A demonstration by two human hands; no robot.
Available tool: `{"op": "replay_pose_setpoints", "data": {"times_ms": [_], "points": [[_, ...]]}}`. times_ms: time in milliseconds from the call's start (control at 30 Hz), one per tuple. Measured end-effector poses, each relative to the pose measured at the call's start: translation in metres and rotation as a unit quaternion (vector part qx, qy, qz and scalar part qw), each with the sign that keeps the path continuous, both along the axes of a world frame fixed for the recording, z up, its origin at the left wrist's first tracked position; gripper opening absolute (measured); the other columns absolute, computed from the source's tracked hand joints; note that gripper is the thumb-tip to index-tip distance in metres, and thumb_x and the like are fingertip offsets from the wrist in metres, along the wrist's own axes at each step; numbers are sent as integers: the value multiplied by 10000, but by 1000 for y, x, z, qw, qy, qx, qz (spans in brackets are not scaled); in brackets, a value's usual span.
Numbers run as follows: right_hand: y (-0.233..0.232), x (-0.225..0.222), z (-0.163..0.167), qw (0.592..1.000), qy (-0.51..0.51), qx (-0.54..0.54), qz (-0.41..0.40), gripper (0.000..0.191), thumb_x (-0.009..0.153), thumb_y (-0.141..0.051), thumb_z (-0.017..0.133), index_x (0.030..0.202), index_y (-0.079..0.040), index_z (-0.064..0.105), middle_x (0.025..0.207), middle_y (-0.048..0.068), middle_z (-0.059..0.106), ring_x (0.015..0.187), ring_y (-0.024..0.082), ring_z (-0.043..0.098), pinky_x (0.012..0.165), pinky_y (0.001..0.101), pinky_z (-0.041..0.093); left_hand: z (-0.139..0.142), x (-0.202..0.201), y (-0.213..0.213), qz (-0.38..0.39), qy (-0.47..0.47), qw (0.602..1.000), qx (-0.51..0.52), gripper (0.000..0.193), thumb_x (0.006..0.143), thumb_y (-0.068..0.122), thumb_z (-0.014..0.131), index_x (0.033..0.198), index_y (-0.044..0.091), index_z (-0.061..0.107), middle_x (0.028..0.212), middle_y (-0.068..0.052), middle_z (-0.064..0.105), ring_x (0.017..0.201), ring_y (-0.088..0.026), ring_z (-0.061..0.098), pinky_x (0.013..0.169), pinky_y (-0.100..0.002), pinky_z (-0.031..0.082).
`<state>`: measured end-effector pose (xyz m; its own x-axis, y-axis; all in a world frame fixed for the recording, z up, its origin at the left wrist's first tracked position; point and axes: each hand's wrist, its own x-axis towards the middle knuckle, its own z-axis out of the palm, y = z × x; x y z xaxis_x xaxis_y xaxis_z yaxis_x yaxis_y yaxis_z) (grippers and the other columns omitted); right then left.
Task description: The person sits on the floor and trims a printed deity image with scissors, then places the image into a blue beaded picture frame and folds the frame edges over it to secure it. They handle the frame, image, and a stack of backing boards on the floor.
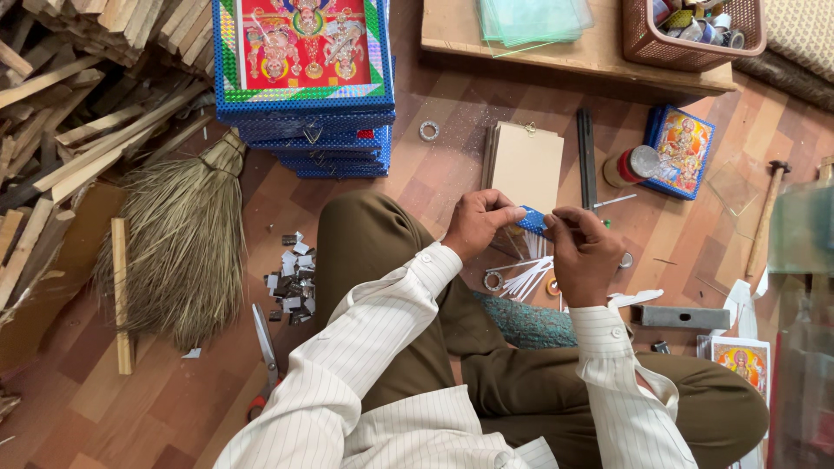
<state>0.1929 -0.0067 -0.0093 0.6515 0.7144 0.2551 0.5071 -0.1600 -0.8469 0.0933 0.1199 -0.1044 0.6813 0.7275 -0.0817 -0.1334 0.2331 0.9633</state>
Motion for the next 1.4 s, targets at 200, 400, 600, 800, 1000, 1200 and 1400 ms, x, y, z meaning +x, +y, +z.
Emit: {"op": "replay_pose_setpoints", "data": {"times_ms": [200, 400, 600, 800, 1000, 1200, 1400], "points": [[3, 1, -2, 1000, -6, 15, 0, 55, 957, 37, 730, 1009, 56, 729, 850, 104, 748, 808, 159, 767, 711, 265, 626, 0, 1, 1, -6, -15, 1000, -27, 134, 874, 124, 783, 871, -1, 734, 791, -24, 732, 722, -69, 644, 677, -242, 543], [7, 0, 1, 1000, -15, 19, -12, 45, 962, 38, 723, 997, 64, 725, 832, 105, 745, 780, 160, 766, 688, 265, 627, -2, 2, 1, 2, -6, 1000, -20, 141, 875, 124, 793, 872, -6, 738, 792, -29, 736, 721, -68, 640, 677, -241, 537], [12, 11, -1, 996, 65, 31, -56, 63, 969, -2, 720, 1002, 51, 711, 830, 81, 736, 725, 129, 743, 642, 256, 627, -3, 1, 0, -7, 9, 1000, -23, 135, 868, 126, 792, 872, 0, 742, 790, -35, 745, 709, -72, 646, 665, -240, 541], [-6, 72, -34, 992, 60, 6, -111, 75, 967, -40, 750, 988, 30, 731, 805, 85, 721, 652, 123, 694, 579, 254, 547, -4, -4, -2, -12, 22, 998, -52, 137, 860, 130, 795, 882, 4, 746, 793, -29, 745, 707, -69, 646, 663, -239, 543], [-53, 130, -89, 946, 13, -294, -137, 238, 863, -146, 821, 1043, 7, 792, 788, 130, 746, 656, 183, 695, 635, 308, 540, -6, -4, -4, 3, 46, 999, -4, 171, 862, 163, 798, 885, -3, 766, 763, -22, 740, 678, -58, 625, 625, -239, 514], [-56, 102, -74, 987, 98, -101, -71, 258, 968, -173, 746, 1177, -22, 752, 994, 51, 744, 862, 121, 680, 756, 252, 539, -5, -9, -3, -15, 58, 998, -1, 186, 884, 195, 771, 906, 11, 764, 765, -5, 730, 677, -51, 622, 631, -236, 520], [-32, 70, -33, 955, 205, -173, 123, 207, 822, -115, 801, 989, -2, 755, 821, -9, 711, 739, 67, 629, 659, 219, 493, 2, -15, -4, -60, 68, 996, 22, 204, 799, 167, 844, 869, -9, 769, 779, -33, 757, 704, -70, 669, 656, -251, 559]]}}
